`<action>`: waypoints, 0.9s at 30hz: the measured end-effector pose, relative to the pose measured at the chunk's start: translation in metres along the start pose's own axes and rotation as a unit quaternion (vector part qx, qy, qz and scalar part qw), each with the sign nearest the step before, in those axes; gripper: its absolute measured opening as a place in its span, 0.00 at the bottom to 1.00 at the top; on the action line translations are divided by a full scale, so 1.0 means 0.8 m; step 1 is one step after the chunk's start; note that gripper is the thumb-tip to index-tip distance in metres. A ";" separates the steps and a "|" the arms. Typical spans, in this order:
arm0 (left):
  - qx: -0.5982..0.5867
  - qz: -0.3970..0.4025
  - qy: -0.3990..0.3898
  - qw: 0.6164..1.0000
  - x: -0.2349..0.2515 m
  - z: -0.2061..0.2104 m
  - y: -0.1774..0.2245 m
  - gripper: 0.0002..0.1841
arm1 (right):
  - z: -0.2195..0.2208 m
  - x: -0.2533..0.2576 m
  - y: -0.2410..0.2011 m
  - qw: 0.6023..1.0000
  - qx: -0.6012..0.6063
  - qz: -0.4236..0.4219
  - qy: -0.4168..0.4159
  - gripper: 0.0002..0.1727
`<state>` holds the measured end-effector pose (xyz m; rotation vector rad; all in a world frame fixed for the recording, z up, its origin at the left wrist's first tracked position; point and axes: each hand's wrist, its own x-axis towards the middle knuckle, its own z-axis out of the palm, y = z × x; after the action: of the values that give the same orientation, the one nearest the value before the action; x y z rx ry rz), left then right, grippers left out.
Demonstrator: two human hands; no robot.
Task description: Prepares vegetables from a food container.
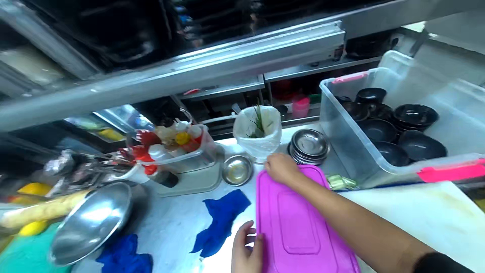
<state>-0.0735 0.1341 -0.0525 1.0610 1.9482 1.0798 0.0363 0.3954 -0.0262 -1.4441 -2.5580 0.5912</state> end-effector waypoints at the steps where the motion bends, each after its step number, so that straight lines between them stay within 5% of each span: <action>1: 0.013 0.011 0.007 1.000 0.016 0.000 0.004 0.23 | -0.003 -0.002 0.006 1.000 -0.006 0.010 0.000 0.24; 12: 0.309 0.136 -0.059 0.940 0.225 0.062 0.101 0.25 | -0.019 -0.027 0.061 0.993 -0.059 0.103 -0.007 0.28; 18: 0.344 0.187 -0.062 0.918 0.231 0.093 0.085 0.26 | 0.002 -0.061 0.116 0.989 -0.052 0.046 0.130 0.25; 27: 0.302 0.256 -0.082 0.915 0.229 0.091 0.078 0.20 | 0.004 -0.045 0.106 0.995 -0.011 0.063 0.078 0.30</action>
<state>-0.0753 0.3406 -0.0584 2.0139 1.9568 0.5925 0.1214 0.4029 -0.0609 -1.6005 -2.3761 0.4489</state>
